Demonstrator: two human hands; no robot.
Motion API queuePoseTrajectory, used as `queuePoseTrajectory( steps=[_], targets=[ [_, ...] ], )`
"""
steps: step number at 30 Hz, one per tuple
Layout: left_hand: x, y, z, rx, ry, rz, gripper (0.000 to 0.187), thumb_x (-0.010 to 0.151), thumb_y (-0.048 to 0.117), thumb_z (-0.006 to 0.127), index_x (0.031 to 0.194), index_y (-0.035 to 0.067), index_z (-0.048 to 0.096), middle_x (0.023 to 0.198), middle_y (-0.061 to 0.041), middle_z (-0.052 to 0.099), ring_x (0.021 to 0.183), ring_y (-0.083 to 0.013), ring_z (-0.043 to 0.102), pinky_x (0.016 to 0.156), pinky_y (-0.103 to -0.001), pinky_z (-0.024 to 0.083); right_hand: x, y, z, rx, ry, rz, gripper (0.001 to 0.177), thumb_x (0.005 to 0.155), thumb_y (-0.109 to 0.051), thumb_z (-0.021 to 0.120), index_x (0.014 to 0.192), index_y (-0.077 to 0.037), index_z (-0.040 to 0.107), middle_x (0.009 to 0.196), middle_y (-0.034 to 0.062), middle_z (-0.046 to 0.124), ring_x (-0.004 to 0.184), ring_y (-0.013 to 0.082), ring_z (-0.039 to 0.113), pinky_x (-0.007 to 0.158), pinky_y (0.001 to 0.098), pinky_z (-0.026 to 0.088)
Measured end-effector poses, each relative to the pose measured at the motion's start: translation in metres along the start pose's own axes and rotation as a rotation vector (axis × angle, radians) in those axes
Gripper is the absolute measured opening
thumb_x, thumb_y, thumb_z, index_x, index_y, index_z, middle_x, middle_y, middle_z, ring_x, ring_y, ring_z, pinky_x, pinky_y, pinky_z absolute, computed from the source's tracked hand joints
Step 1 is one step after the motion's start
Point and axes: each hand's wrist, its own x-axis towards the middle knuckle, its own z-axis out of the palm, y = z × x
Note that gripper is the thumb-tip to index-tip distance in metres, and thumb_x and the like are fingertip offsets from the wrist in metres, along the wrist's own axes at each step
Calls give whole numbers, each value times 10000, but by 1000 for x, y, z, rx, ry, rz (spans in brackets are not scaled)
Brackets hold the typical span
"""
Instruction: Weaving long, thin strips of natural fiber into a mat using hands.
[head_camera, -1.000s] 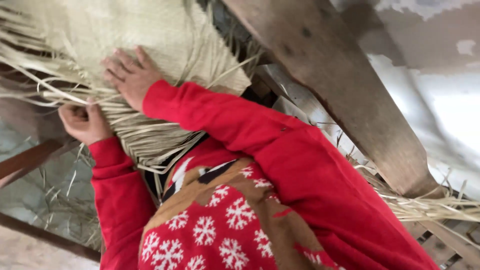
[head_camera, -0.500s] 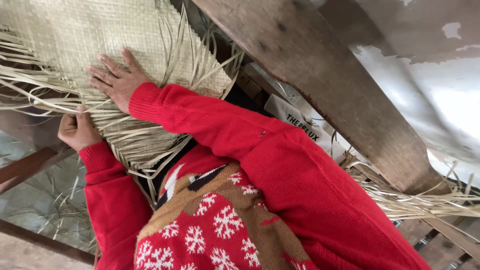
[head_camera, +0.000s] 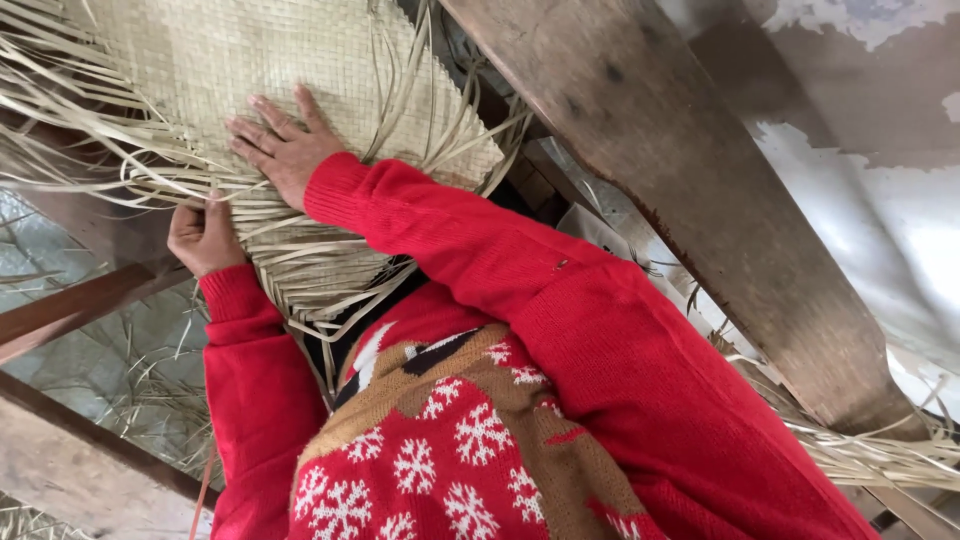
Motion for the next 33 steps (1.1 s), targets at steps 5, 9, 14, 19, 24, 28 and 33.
queuePoseTrajectory(
  steps=[5, 9, 14, 19, 24, 28, 33],
  targets=[
    [4, -12, -1, 1, -19, -16, 581, 864, 5, 722, 558, 149, 249, 557, 51, 247, 521, -59, 213, 464, -262, 174, 10, 1, 13, -25, 105, 0, 538, 937, -175, 252, 1435, -256, 63, 1487, -27, -37, 1379, 267, -51, 1002, 626, -114],
    [2, -5, 2, -201, -47, -140, 560, 873, -45, 688, 555, 157, 273, 528, 38, 292, 455, -59, 258, 408, -244, 214, 1, 5, 3, -45, 82, -5, 517, 957, -222, 243, 1437, -236, 50, 1488, -35, -31, 1373, 261, -44, 1024, 611, -70],
    [18, -40, -19, 145, -197, 84, 165, 777, -49, 635, 674, 70, 585, 648, 40, 471, 643, -80, 394, 580, -260, 360, 46, 2, 48, 43, 386, -71, 518, 857, -186, 338, 1353, -322, 273, 1427, -64, 262, 1330, 262, 186, 997, 658, 61],
    [12, -30, -4, 512, -23, 237, 120, 705, 175, 667, 804, 107, 676, 722, -57, 656, 627, -190, 574, 586, -331, 440, 55, 2, 50, 90, 350, -93, 490, 864, -200, 265, 1327, -344, 335, 1419, -100, 260, 1329, 252, 169, 996, 657, 37],
    [-1, -25, 19, 97, 61, 102, 174, 658, 101, 711, 736, 117, 556, 662, 0, 526, 621, -133, 436, 586, -298, 387, 55, 11, 15, -46, 46, 0, 458, 851, -330, 270, 1287, -452, 338, 1437, -139, 217, 1314, 186, 203, 923, 605, 157],
    [-6, 3, 24, -380, 44, -76, 129, 716, 11, 642, 820, 79, 608, 773, -2, 599, 731, -93, 525, 703, -233, 451, 42, -3, -41, 466, 213, -68, 240, 891, -286, 511, 909, -80, 634, 732, 135, 633, 626, 269, 558, 534, 382, 442],
    [-13, 26, 22, -474, 67, -130, 105, 735, 30, 659, 838, 45, 646, 822, -31, 645, 778, -104, 575, 735, -244, 485, 71, -23, -35, 535, 190, -165, 230, 776, -90, 472, 610, -78, 631, 845, -3, 693, 812, 96, 652, 686, 217, 523]
  ],
)
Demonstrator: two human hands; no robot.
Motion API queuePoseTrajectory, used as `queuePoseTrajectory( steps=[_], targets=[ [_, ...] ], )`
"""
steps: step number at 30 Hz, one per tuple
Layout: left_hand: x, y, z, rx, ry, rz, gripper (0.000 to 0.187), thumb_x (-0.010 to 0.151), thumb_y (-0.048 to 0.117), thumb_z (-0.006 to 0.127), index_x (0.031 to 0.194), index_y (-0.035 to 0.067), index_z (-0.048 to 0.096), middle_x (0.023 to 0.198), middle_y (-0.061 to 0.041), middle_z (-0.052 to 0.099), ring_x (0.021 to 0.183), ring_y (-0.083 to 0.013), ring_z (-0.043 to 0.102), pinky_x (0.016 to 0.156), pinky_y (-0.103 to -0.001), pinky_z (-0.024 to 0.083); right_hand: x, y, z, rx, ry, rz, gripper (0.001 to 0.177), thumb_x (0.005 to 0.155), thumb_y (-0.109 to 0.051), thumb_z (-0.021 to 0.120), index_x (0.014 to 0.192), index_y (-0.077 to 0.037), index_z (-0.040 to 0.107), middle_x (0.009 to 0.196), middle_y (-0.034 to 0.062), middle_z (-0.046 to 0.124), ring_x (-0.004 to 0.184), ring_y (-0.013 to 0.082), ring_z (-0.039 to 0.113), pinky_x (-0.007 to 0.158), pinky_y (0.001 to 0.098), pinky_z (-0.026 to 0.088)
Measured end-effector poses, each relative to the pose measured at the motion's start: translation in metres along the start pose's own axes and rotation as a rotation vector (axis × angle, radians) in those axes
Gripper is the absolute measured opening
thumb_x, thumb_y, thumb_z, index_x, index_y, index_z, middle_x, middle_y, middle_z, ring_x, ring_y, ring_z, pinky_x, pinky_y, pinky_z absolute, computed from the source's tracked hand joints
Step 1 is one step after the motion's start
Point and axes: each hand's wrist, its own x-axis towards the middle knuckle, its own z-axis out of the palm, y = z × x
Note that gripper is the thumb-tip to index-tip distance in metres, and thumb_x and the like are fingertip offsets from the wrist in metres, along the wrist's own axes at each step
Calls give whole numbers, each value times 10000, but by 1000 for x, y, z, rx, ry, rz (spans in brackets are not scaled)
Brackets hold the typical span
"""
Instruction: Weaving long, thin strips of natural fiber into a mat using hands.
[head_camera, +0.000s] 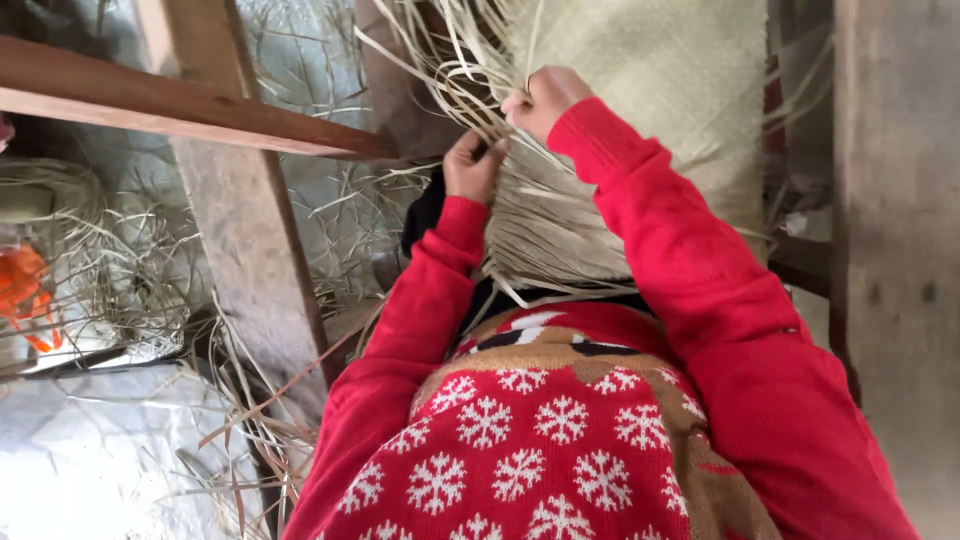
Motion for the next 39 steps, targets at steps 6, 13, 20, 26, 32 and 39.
queuePoseTrajectory(
  steps=[6, 13, 20, 26, 32, 39],
  targets=[
    [-5, 16, 4, 289, 116, -159, 255, 708, 193, 677, 570, 129, 472, 532, 79, 368, 527, -45, 307, 443, -231, 279, 31, 10, 41, -134, 45, 36, 244, 765, -121, 588, 527, -105, 540, 569, 40, 569, 527, 176, 559, 440, 295, 489],
    [-3, -5, -3, 170, 65, -190, 147, 729, 146, 686, 648, 94, 576, 554, 73, 442, 521, -42, 364, 436, -225, 314, 13, -10, 16, 358, -18, 46, 75, 688, -194, 571, 727, -141, 606, 810, 12, 676, 786, 115, 620, 751, 295, 486],
    [-4, 0, 1, 143, 51, -158, 286, 747, 113, 642, 563, 146, 426, 526, 70, 394, 508, -46, 318, 419, -232, 276, 13, 12, 42, 174, 116, -115, 190, 716, -117, 627, 589, -168, 494, 1273, 117, 509, 628, 139, 646, 413, 174, 494],
    [0, 2, -8, 89, 66, -299, 149, 743, 164, 598, 810, 59, 680, 534, 16, 509, 391, -45, 396, 324, -208, 295, -17, 21, 8, 268, -111, -55, 337, 846, -155, 556, 534, -188, 434, 437, -71, 362, 397, 42, 409, 421, 153, 429],
    [0, -1, -4, 283, 94, -86, 420, 740, 162, 687, 508, 155, 338, 535, 94, 277, 538, -42, 252, 452, -234, 205, -43, -24, -28, 477, -193, -64, 175, 836, -102, 598, 680, -122, 521, 617, -25, 464, 500, 65, 398, 419, 166, 392],
    [5, 55, 3, 677, -47, 54, 105, 764, 162, 644, 683, 96, 654, 747, 10, 645, 630, -107, 590, 541, -277, 477, -9, 18, 4, -263, -25, -1, 202, 835, -194, 521, 716, -58, 613, 539, 97, 554, 504, 240, 563, 438, 377, 469]
  ],
)
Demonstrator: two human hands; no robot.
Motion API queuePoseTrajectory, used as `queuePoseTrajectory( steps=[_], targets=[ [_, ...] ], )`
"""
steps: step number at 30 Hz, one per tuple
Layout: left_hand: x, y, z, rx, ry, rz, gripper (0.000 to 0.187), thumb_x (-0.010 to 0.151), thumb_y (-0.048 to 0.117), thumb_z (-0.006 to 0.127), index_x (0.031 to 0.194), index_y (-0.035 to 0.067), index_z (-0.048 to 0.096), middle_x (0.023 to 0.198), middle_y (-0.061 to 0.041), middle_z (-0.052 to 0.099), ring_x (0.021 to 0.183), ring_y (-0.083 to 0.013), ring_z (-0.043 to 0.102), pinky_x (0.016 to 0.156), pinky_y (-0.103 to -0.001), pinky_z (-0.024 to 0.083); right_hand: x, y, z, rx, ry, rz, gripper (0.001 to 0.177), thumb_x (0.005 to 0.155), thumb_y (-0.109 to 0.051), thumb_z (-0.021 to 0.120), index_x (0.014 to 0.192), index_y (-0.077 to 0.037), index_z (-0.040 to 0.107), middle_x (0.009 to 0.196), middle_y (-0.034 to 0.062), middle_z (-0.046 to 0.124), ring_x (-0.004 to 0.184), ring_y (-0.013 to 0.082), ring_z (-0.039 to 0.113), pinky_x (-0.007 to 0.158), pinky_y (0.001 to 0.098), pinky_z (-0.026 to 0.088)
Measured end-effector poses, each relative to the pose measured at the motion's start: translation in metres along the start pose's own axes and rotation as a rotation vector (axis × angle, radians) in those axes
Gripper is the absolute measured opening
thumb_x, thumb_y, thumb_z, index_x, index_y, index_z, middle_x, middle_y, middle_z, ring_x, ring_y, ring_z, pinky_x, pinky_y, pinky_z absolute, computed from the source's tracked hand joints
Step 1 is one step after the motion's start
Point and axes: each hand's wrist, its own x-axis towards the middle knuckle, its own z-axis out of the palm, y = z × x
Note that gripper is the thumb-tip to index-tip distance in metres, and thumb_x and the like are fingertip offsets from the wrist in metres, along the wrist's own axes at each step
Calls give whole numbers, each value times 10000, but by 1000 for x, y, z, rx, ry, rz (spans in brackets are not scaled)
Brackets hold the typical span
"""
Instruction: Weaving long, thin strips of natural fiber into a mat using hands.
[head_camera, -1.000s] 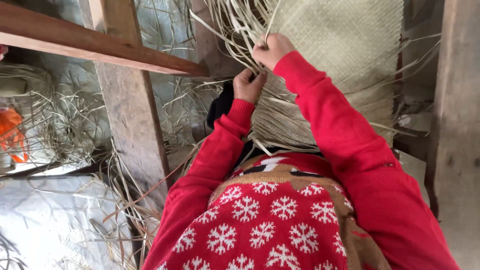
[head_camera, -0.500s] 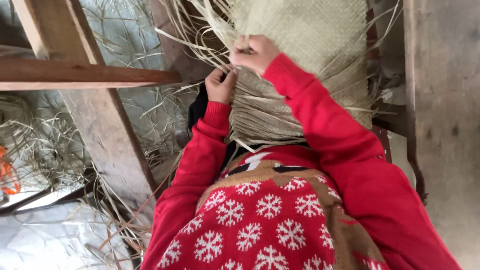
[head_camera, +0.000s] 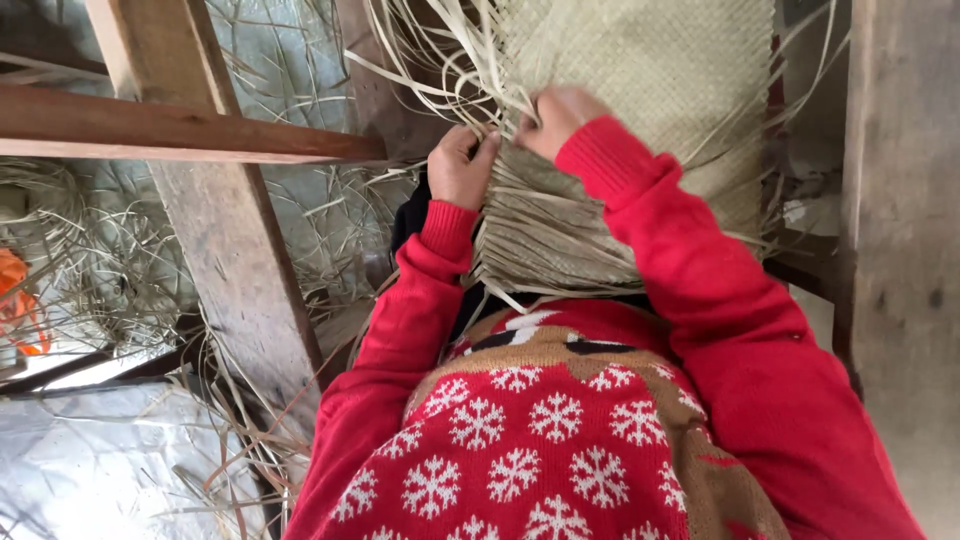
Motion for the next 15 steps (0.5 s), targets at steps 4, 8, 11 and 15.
queuePoseTrajectory(
  steps=[4, 8, 11, 15],
  targets=[
    [4, -8, 6, -84, -36, -114, 116, 751, 151, 641, 833, 85, 688, 827, -27, 679, 776, -140, 631, 711, -286, 496, 1, 7, 15, 109, -76, 143, 181, 742, -352, 682, 666, -192, 648, 655, 10, 630, 622, 172, 587, 589, 323, 483],
    [9, -22, 18, -128, -49, -218, 122, 743, 129, 594, 845, 95, 653, 820, -32, 671, 783, -161, 618, 727, -305, 476, -5, 4, 4, 210, -105, 166, 140, 786, -268, 584, 692, -169, 554, 573, 3, 522, 540, 156, 499, 481, 307, 423],
    [14, -20, 17, -159, -90, -306, 72, 715, 123, 566, 758, 140, 621, 690, 18, 591, 642, -117, 512, 625, -285, 425, -9, -15, -19, 243, -275, 262, 316, 877, -290, 491, 622, -125, 578, 491, 14, 549, 387, 156, 486, 413, 299, 415],
    [12, -21, 17, -212, -106, -223, 73, 729, 79, 543, 778, 99, 593, 759, -22, 609, 737, -172, 546, 680, -320, 443, -4, -23, -33, 525, -379, 307, 170, 870, -258, 558, 971, -137, 623, 708, 5, 558, 427, 54, 320, 347, 190, 301]
  ],
)
